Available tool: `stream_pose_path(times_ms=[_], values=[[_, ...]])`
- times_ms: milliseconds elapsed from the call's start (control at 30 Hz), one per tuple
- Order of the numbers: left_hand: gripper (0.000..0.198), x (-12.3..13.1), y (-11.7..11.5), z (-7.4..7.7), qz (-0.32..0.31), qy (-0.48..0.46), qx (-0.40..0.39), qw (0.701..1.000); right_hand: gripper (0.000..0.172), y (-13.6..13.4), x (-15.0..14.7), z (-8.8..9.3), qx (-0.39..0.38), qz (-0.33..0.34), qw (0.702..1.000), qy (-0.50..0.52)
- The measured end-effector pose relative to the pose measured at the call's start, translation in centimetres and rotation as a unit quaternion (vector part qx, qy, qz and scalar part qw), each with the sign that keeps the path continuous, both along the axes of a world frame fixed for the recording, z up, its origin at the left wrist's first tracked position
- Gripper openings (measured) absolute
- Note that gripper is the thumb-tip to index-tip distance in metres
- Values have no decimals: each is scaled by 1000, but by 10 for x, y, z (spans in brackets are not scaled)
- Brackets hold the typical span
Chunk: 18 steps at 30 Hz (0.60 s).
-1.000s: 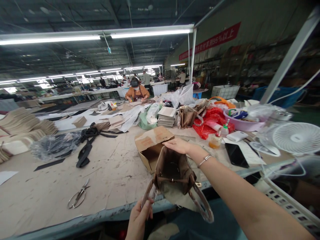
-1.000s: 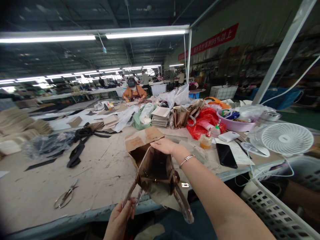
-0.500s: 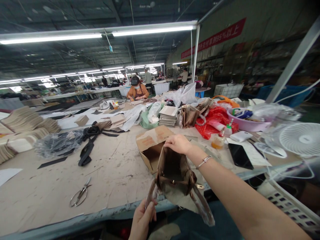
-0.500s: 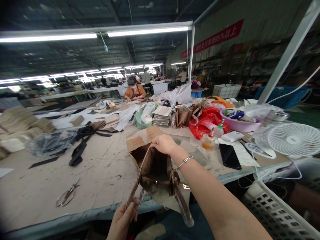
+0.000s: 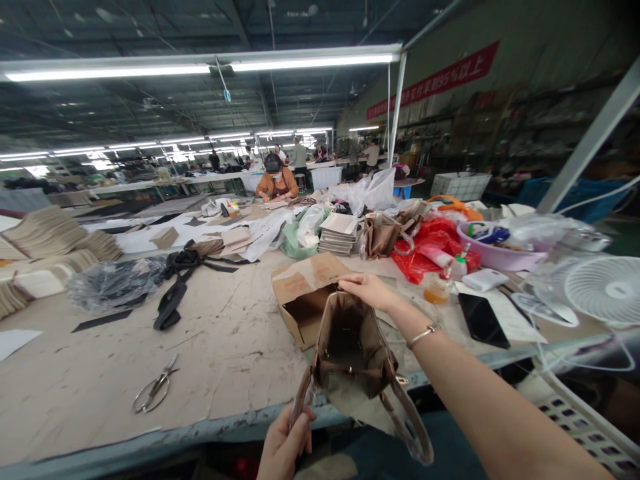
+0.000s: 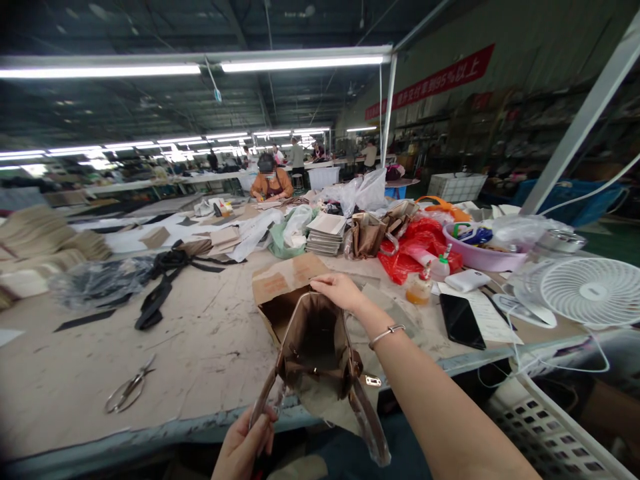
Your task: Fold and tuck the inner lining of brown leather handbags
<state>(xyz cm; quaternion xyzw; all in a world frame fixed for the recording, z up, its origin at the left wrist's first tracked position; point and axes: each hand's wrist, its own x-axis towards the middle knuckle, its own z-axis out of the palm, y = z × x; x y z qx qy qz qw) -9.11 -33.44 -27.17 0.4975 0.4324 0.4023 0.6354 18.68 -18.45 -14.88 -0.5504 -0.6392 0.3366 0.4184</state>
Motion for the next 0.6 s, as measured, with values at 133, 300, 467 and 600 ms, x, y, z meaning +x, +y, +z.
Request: stream_pose_path(times_ms=[133, 300, 467, 600], values=[[43, -1, 1, -2, -1, 2, 1, 1000, 25, -2, -7, 2, 22, 29, 996, -87], [43, -1, 1, -2, -16, 13, 2, 1000, 12, 5, -10, 8, -71, -52, 996, 1], [46, 3, 0, -4, 27, 4, -11, 1000, 28, 4, 0, 8, -85, -84, 989, 84], [47, 5, 0, -4, 33, -3, -12, 999, 41, -13, 15, 6, -91, -71, 988, 107]])
